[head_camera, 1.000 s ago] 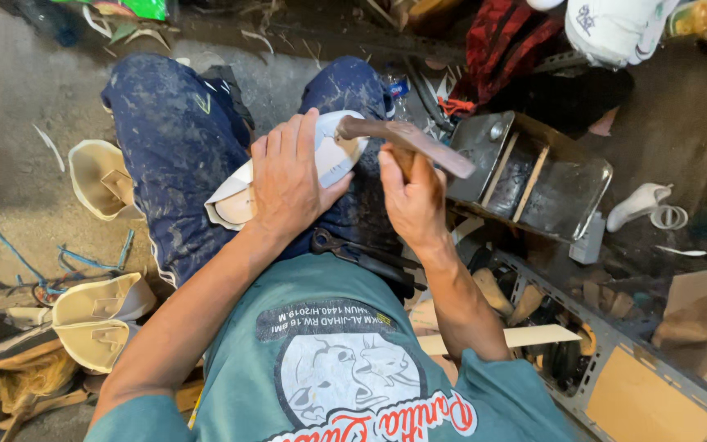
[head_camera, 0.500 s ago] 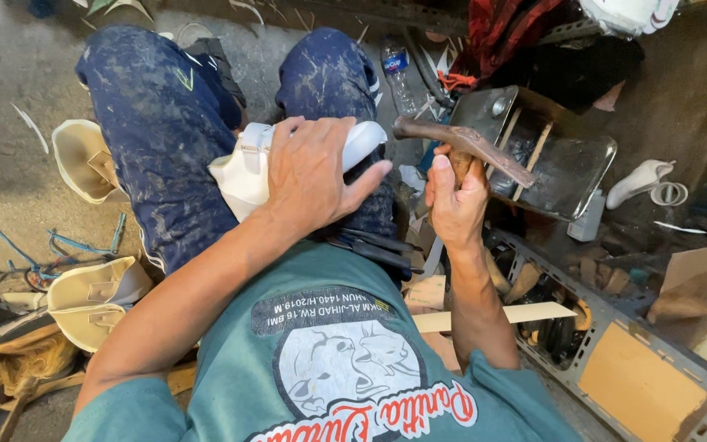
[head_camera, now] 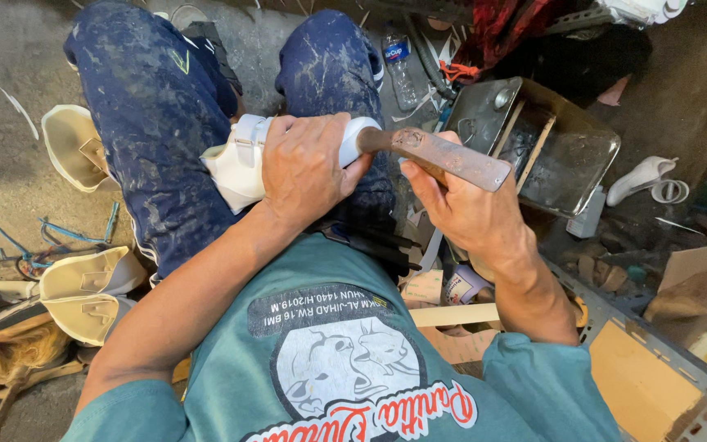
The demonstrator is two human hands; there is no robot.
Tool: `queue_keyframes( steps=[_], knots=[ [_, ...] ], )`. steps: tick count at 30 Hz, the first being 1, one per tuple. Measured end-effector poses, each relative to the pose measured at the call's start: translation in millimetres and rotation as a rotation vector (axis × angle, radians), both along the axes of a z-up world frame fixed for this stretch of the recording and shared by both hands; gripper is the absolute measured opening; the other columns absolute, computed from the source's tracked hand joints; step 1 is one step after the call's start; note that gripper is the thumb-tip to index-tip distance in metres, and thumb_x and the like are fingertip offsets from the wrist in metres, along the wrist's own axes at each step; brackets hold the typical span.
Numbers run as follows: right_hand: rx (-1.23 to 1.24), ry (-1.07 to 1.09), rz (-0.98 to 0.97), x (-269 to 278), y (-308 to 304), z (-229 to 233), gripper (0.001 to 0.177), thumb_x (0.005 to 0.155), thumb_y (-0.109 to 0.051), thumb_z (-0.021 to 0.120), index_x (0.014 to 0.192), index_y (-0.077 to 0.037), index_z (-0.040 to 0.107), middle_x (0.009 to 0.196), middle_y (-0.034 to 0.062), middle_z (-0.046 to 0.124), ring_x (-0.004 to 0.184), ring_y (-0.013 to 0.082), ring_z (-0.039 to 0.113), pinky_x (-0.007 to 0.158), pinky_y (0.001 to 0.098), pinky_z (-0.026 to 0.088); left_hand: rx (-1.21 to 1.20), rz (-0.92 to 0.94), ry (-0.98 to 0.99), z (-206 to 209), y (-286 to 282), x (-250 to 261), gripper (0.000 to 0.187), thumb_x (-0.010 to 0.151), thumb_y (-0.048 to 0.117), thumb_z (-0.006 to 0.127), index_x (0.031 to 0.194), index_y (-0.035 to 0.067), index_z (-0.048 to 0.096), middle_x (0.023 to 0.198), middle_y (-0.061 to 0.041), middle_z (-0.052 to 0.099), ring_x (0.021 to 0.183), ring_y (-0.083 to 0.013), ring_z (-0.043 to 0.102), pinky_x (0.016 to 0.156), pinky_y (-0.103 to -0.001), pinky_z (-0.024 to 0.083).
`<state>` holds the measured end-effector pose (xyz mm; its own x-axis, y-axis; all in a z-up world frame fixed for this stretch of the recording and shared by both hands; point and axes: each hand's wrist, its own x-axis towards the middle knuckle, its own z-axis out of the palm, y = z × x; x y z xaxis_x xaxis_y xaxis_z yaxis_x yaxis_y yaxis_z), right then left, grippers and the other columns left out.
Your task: The person uses pliers and a hammer to remove and adjust parts of a white shoe. They repeatedly pry at the sole and heel area, then inspect the shoe by turning it over and pressing the sole.
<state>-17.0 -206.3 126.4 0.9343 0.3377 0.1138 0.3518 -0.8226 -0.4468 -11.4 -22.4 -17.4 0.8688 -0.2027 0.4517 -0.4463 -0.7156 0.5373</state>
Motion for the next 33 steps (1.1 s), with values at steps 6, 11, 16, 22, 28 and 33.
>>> queue_keyframes(
  steps=[6,11,16,22,28,33],
  knots=[
    [0.089,0.042,0.079,13,15,18,0.024,0.107,-0.025,0.054,0.101,-0.008,0.07,0.064,0.0067,0.062,0.048,0.0307,0.061,0.053,0.0353,0.051,-0.011,0.013,-0.026,-3,0,1,0.045,0.089,0.056,0.071,0.102,0.013,0.07,0.086,-0.003,0.07,0.08,-0.0191,0.071,0.08,-0.035,0.048],
    [-0.134,-0.037,0.077,11,-2,6,0.019,0.104,-0.031,0.06,0.106,-0.013,0.065,0.056,0.0039,0.054,0.051,0.028,0.063,0.054,0.0373,0.052,-0.05,0.021,-0.017,9,1,7,0.036,0.088,0.043,0.075,0.097,0.009,0.069,0.08,-0.006,0.068,0.075,-0.0227,0.07,0.077,-0.036,0.048],
    [-0.048,0.053,0.123,16,2,7,0.026,0.103,-0.037,0.055,0.107,-0.013,0.063,0.056,0.0064,0.054,0.051,0.0321,0.063,0.055,0.0377,0.051,-0.023,0.01,0.007,2,1,8,0.035,0.081,0.043,0.077,0.096,0.012,0.07,0.078,-0.004,0.068,0.074,-0.0221,0.071,0.077,-0.036,0.048],
    [-0.09,0.032,0.238,24,-11,0,0.02,0.101,-0.03,0.061,0.112,-0.014,0.066,0.068,0.0092,0.062,0.056,0.034,0.065,0.056,0.0409,0.053,-0.071,-0.055,0.138,-1,5,10,0.04,0.076,0.045,0.08,0.099,0.014,0.07,0.077,-0.003,0.067,0.075,-0.023,0.071,0.079,-0.037,0.047],
    [-0.079,-0.04,0.16,45,-27,14,0.016,0.107,-0.022,0.063,0.112,-0.01,0.073,0.068,0.008,0.063,0.057,0.0327,0.067,0.055,0.0381,0.052,-0.12,-0.032,0.201,18,9,18,0.039,0.087,0.047,0.079,0.091,0.009,0.072,0.073,-0.009,0.069,0.072,-0.0286,0.072,0.075,-0.038,0.048],
    [-0.025,0.042,0.159,38,-21,3,0.021,0.105,-0.032,0.062,0.107,-0.012,0.069,0.059,0.0083,0.058,0.054,0.0329,0.066,0.053,0.0387,0.051,-0.073,-0.085,0.278,-3,8,17,0.037,0.084,0.053,0.074,0.095,0.018,0.069,0.075,-0.001,0.067,0.077,-0.0223,0.071,0.081,-0.035,0.047]
  ],
)
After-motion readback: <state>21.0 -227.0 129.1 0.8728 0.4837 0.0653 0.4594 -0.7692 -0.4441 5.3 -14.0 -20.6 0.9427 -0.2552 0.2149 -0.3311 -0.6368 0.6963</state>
